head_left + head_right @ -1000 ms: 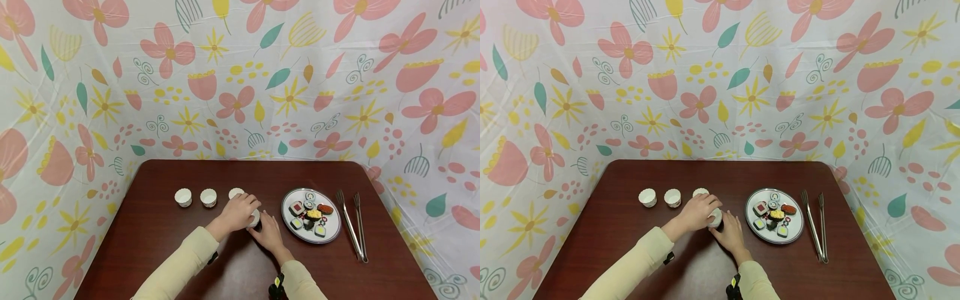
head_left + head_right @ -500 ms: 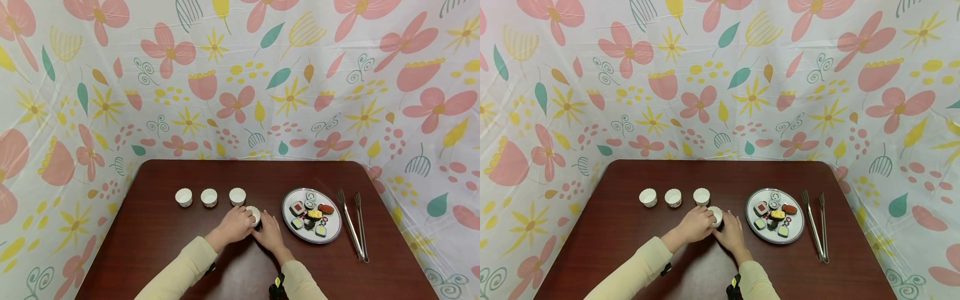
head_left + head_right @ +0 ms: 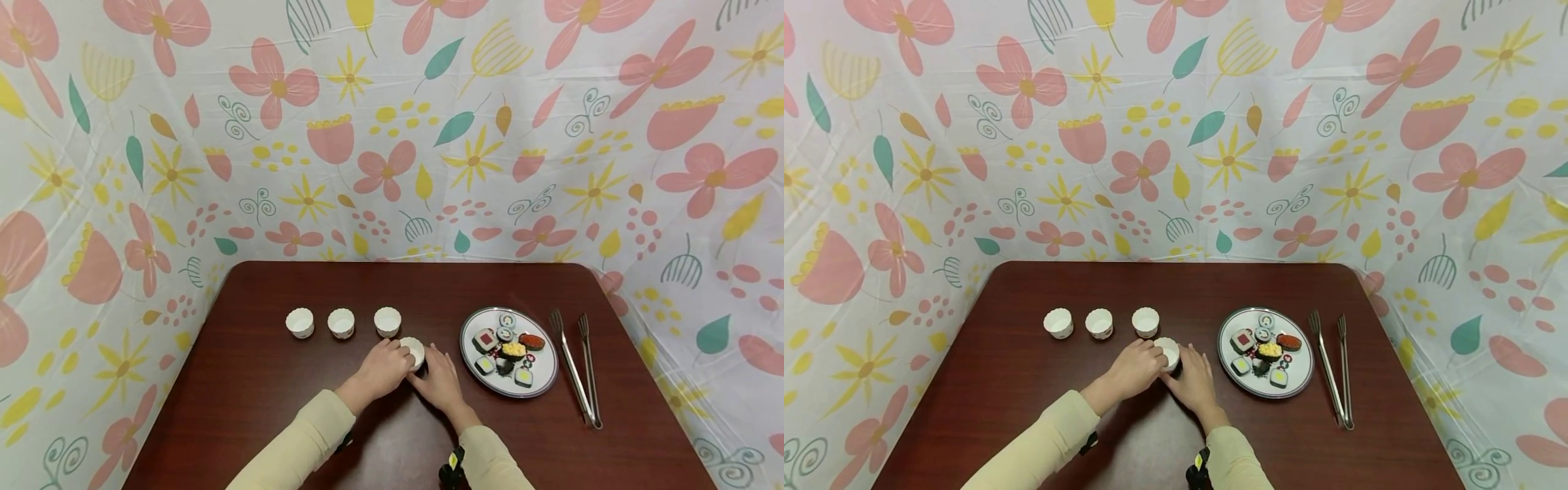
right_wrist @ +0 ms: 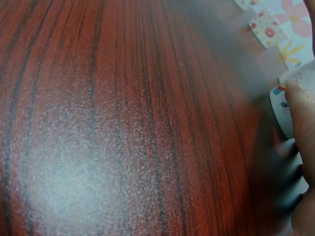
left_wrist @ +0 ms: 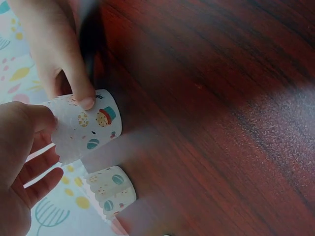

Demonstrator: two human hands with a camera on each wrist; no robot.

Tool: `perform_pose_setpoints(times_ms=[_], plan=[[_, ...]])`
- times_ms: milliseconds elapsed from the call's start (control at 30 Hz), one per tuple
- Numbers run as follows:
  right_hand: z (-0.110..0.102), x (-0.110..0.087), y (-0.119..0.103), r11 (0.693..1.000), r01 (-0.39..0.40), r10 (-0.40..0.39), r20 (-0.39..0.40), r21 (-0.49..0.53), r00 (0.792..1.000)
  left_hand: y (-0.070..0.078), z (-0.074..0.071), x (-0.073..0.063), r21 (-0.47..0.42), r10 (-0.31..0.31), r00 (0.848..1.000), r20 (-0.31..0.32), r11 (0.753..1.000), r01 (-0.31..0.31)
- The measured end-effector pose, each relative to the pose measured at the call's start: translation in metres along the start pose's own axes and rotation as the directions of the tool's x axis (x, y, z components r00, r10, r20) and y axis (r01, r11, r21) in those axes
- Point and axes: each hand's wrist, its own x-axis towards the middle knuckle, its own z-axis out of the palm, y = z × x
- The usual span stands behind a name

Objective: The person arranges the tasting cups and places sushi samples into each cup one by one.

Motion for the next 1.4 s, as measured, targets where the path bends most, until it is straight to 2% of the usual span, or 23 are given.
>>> perform_pose_setpoints(times_ms=[233,633,800,1133,1400], plan=[[0.000,0.000,0.000,1.000,0.002,-0.002,-0.005,-0.001,1.000,0.000,0.005,0.002,0.000,0.008,0.999,-0.048,1.000,-0.008],[0.000,-0.001,0.000,1.000,-0.002,0.002,0.001,0.002,1.000,-0.001,0.001,0.003,-0.007,0.010,0.995,-0.096,1.000,-0.010],[0.001,-0.001,0.001,1.000,0.007,-0.007,-0.003,-0.006,1.000,-0.003,-0.007,0.005,0.013,0.020,0.993,-0.113,1.000,-0.019],[-0.001,-0.001,0.002,1.000,0.011,-0.011,0.008,-0.013,1.000,-0.006,-0.026,0.007,0.027,0.043,0.996,-0.075,0.999,-0.041],[-0.008,-0.003,0.000,1.000,0.007,-0.007,0.017,-0.002,1.000,-0.010,-0.042,0.013,0.034,0.062,0.985,-0.161,0.998,-0.058]])
